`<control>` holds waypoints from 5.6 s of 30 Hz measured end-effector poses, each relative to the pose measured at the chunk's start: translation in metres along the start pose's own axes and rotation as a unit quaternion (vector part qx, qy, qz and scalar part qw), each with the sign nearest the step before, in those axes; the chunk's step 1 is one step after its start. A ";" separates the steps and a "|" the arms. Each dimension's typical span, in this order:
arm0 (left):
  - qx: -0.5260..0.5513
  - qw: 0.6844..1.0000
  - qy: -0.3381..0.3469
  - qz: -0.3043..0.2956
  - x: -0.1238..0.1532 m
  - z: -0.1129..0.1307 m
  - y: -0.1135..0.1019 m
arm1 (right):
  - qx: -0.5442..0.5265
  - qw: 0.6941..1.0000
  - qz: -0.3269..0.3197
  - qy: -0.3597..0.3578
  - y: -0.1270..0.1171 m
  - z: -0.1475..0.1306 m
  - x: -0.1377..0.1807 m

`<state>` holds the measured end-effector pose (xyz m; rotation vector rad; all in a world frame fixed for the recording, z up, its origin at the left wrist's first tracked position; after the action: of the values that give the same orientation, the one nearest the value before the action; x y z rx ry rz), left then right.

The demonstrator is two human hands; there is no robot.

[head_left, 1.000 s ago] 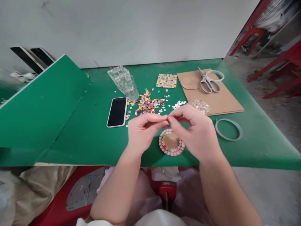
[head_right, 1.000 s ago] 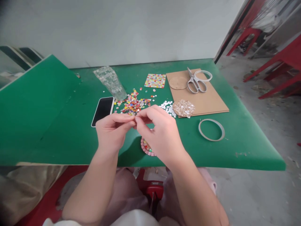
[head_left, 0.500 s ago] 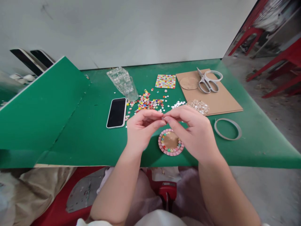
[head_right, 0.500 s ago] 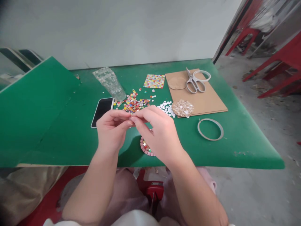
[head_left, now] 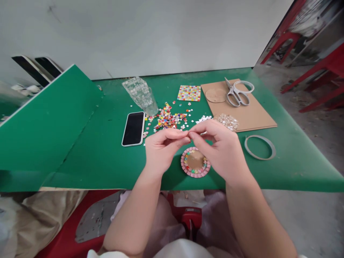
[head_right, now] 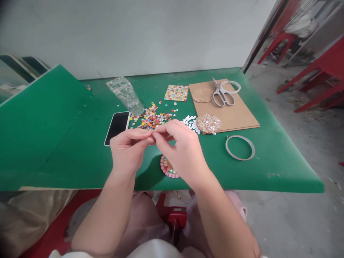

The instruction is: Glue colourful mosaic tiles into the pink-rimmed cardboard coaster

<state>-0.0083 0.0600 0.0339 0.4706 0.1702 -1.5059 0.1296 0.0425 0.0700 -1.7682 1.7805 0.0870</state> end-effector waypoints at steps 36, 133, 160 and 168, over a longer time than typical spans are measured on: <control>-0.047 0.998 -0.019 -0.035 0.003 0.000 0.005 | 0.079 0.993 -0.009 -0.089 -0.004 -0.015 0.008; 0.026 0.998 -0.056 -0.035 0.002 -0.002 0.005 | 0.108 0.987 0.029 -0.117 -0.005 -0.019 0.002; -0.068 0.997 0.036 0.013 0.007 0.016 0.001 | 0.097 0.988 0.035 -0.111 -0.013 -0.020 0.004; -0.129 0.987 0.090 0.009 0.010 0.025 0.003 | 0.122 0.984 0.028 -0.124 -0.011 -0.022 0.005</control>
<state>-0.0090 0.0411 0.0529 0.3971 0.4956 -1.3985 0.1315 0.0265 0.0897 -1.4658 1.5869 0.1022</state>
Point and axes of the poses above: each hand's wrist, its own x-axis away from the middle knuckle, its own y-axis out of the palm, z = x × y, the point moved 7 cm from there along -x, towards the middle knuckle, and after that the axes turned 1 degree about x, right-handed, at the moved point
